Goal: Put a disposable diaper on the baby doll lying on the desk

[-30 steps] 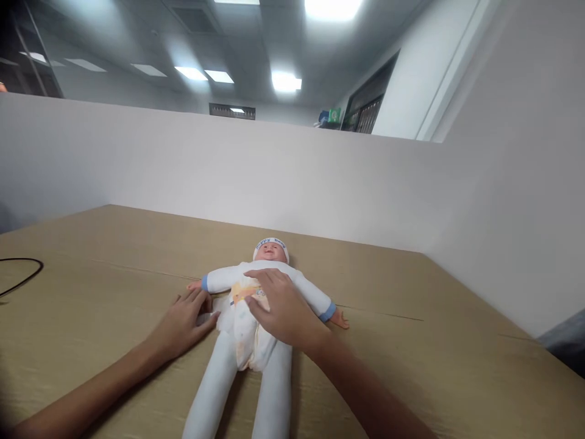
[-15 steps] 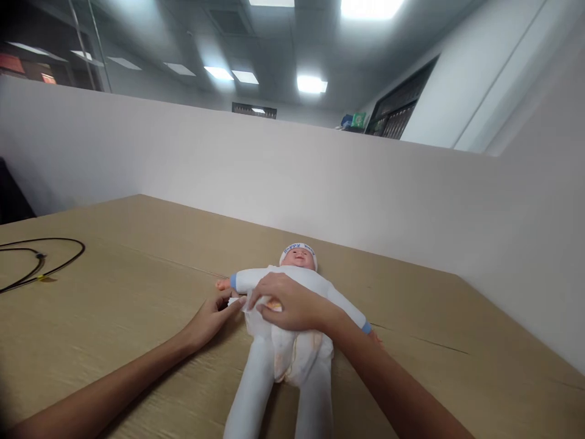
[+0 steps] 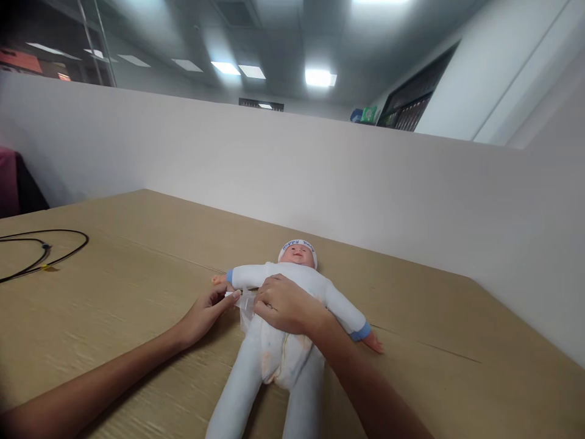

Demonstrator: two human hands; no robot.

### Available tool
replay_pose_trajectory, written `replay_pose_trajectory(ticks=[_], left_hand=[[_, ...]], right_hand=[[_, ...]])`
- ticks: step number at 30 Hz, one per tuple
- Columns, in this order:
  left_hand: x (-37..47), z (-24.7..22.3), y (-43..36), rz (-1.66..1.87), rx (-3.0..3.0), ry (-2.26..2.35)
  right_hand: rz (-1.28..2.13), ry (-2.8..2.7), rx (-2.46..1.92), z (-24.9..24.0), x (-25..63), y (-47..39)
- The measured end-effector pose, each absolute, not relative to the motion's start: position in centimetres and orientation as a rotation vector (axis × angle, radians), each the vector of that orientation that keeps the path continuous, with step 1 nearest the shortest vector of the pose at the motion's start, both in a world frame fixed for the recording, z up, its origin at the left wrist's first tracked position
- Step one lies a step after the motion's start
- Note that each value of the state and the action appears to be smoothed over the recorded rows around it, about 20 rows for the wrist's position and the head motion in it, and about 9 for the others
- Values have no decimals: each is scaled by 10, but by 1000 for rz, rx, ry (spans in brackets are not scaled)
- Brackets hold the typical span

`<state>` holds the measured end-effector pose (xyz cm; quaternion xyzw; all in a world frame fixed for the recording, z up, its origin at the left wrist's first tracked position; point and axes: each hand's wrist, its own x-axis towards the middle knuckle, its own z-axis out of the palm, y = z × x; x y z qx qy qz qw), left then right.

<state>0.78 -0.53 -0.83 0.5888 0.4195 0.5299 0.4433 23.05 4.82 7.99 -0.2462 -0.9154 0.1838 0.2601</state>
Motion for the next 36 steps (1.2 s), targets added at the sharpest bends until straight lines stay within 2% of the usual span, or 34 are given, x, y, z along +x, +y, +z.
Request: replay_pose_trajectory(ticks=[6, 14, 17, 21, 28, 33, 36], left_hand=[[27, 6, -5, 1325, 1538, 1036], [64, 33, 1, 1274, 1566, 1181], [79, 30, 7, 1280, 1615, 1283], [94, 21, 11, 1331, 1638, 1365], [87, 18, 5, 1260, 1699, 1187], [74, 16, 12, 1219, 1661, 1021], [66, 16, 18, 1197, 1644, 985]], right_hand=[[674, -2632, -597, 82, 232, 47], [1221, -1860, -672, 70, 241, 72], [1296, -1735, -656, 66, 241, 76], [1284, -1741, -677, 65, 241, 75], [1181, -1765, -752, 70, 239, 73], [757, -2229, -908, 85, 264, 56], [686, -2400, -934, 88, 279, 46]])
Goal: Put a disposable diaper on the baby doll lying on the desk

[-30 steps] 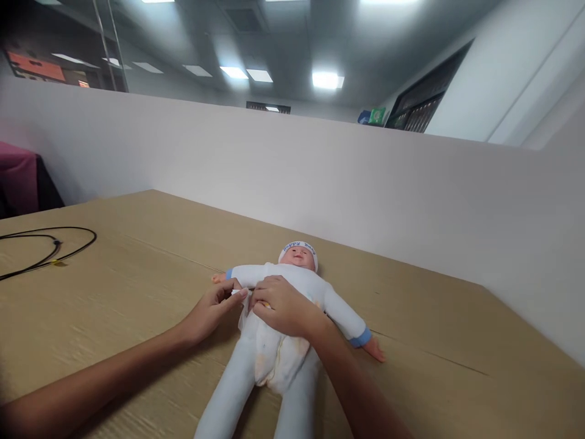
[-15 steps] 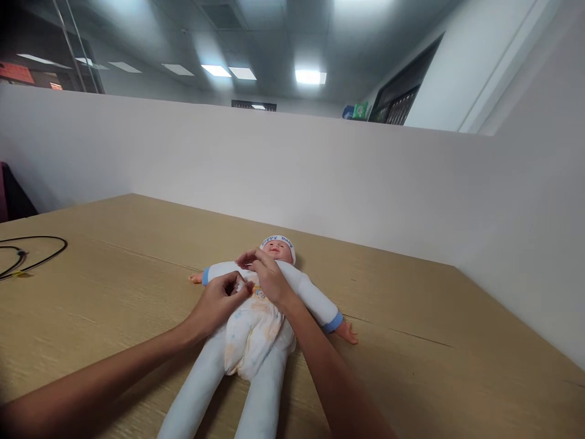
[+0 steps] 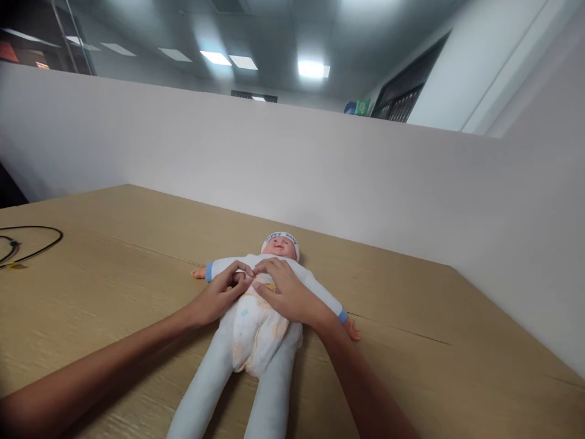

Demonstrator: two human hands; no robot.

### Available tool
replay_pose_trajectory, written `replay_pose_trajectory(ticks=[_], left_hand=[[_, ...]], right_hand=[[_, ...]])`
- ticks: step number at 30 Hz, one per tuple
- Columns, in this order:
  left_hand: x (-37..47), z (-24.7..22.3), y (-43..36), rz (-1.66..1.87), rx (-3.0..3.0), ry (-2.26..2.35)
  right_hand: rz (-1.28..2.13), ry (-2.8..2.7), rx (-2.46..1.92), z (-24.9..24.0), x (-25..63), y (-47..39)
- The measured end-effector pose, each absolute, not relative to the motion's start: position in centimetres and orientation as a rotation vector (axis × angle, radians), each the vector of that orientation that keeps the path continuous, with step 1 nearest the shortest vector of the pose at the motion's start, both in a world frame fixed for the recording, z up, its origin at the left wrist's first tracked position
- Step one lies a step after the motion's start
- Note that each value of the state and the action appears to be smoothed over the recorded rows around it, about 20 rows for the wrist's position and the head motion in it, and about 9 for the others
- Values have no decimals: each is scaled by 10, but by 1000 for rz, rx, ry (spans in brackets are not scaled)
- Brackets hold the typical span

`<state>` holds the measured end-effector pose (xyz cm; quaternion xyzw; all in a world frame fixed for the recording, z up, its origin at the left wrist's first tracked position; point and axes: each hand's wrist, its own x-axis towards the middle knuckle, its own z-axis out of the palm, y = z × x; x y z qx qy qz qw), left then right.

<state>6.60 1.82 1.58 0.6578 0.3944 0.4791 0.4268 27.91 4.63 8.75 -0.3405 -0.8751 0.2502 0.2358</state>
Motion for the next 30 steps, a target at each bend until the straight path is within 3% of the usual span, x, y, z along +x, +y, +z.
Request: replay_pose_trajectory(ticks=[7, 17, 23, 30], left_hand=[[43, 4, 27, 1191, 1777, 1109], [33, 1, 43, 944, 1527, 789], [45, 0, 43, 1018, 1487, 855], [50, 37, -39, 1283, 1842, 1283]], right_hand=[[757, -2391, -969, 79, 283, 47], [752, -2408, -961, 80, 283, 45], [753, -2375, -971, 79, 281, 48], [291, -2206, -744, 90, 274, -42]])
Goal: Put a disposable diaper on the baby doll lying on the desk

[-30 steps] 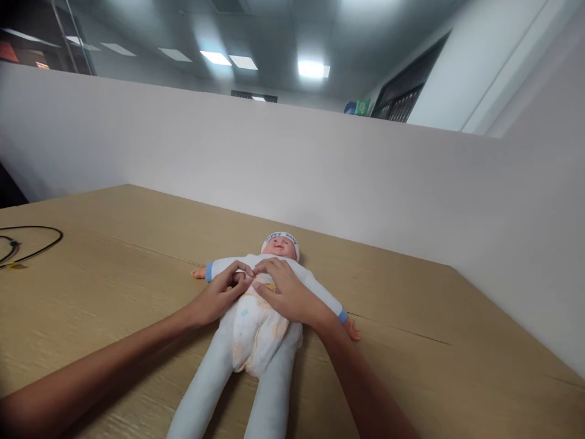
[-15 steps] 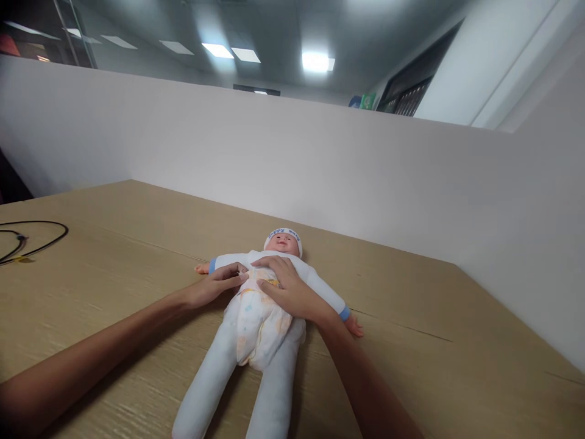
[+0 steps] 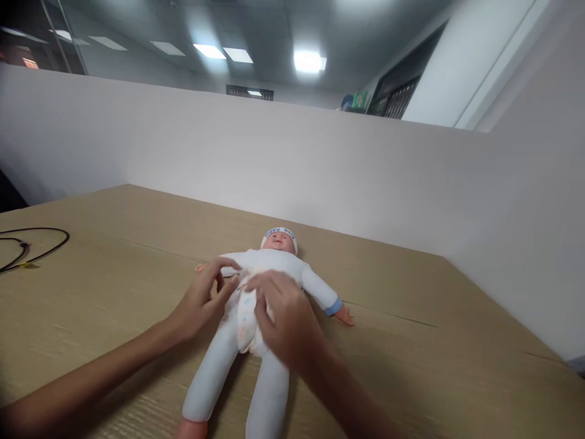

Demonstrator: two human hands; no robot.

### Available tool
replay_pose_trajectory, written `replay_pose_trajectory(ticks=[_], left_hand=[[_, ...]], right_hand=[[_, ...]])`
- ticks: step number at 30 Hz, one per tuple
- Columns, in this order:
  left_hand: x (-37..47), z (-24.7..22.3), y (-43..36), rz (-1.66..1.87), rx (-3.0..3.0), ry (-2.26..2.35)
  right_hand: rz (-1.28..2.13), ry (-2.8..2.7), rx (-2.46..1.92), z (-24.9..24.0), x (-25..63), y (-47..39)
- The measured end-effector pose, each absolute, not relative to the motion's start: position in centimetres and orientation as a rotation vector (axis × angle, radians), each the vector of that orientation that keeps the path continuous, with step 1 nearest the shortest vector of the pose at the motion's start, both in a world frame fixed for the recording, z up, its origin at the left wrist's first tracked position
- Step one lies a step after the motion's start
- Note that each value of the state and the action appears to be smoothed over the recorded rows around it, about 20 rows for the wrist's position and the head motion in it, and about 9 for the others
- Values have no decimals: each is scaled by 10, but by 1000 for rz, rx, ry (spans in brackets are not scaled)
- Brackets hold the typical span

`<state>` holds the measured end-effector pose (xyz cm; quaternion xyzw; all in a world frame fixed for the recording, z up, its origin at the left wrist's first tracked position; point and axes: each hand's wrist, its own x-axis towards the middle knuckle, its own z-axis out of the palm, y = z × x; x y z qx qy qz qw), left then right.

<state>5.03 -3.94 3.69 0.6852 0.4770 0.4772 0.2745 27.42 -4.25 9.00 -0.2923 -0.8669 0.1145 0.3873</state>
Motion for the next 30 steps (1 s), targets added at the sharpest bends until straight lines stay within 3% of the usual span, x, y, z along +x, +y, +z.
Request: replay_pose_trajectory(ticks=[4, 8, 17, 30], left_hand=[[44, 34, -97, 971, 2352, 928], [41, 23, -117, 743, 2503, 1057], [74, 16, -90, 733, 2200, 1556], [69, 9, -84, 961, 2118, 1168]], right_hand=[[306, -2473, -626, 69, 286, -119], [344, -2492, -856, 39, 312, -140], [197, -2167, -1471, 25, 307, -115], [197, -2193, -1444, 21, 297, -116]])
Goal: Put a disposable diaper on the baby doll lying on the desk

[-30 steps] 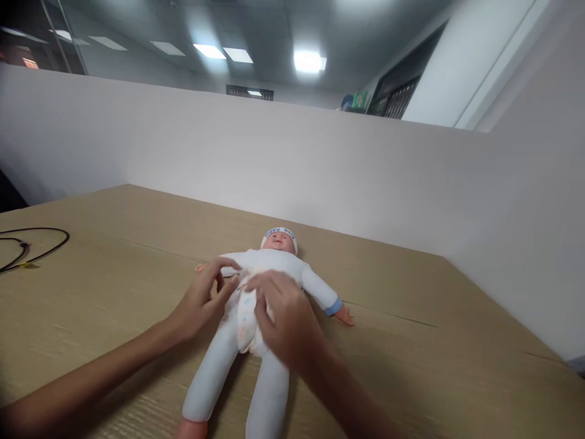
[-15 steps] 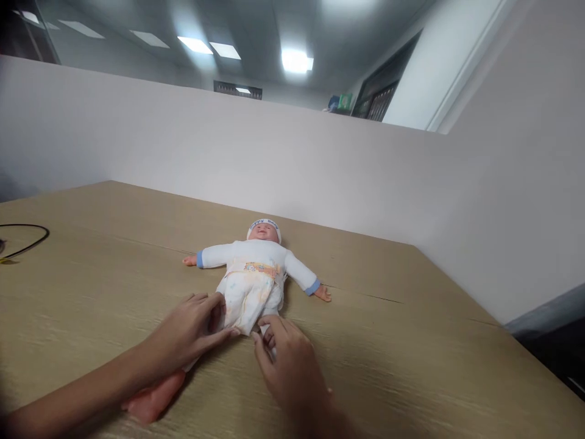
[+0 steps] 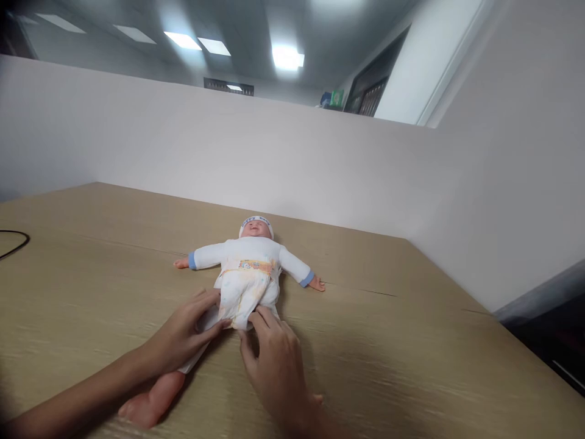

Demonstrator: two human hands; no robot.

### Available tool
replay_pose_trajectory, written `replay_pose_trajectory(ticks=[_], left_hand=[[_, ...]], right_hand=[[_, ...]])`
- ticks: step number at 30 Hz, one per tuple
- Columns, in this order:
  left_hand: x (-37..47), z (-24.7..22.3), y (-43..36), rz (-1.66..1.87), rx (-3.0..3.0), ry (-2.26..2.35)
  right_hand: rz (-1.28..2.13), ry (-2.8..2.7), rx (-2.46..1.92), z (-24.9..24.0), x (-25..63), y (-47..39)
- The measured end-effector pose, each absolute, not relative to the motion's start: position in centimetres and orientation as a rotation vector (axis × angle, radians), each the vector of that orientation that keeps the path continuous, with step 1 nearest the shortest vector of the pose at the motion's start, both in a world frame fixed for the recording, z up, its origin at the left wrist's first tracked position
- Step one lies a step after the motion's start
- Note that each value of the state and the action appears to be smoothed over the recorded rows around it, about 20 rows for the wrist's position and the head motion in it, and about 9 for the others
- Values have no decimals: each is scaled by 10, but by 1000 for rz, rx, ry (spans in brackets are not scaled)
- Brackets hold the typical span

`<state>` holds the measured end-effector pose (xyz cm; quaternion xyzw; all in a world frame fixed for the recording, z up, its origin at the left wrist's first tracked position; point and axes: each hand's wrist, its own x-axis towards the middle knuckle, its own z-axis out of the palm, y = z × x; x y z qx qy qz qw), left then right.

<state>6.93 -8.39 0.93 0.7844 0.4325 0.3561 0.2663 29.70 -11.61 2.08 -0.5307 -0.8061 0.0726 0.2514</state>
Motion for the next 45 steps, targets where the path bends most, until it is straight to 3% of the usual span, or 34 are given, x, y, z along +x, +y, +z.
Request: replay_pose_trajectory(ticks=[11, 16, 32, 40, 45], left_hand=[[73, -4, -79, 1058, 1799, 1206], [69, -12, -81, 1134, 1619, 1228], [61, -5, -74, 904, 1623, 1160], [68, -3, -76, 987, 1555, 1124], [70, -9, -80, 1016, 1495, 1182]], right_hand=[[371, -1922, -1512, 15, 297, -109], [203, -1864, -1508, 9, 307, -111], [280, -1839, -1571, 16, 312, -110], [605, -1717, -1575, 21, 308, -108], [556, -1668, -1594, 20, 308, -107]])
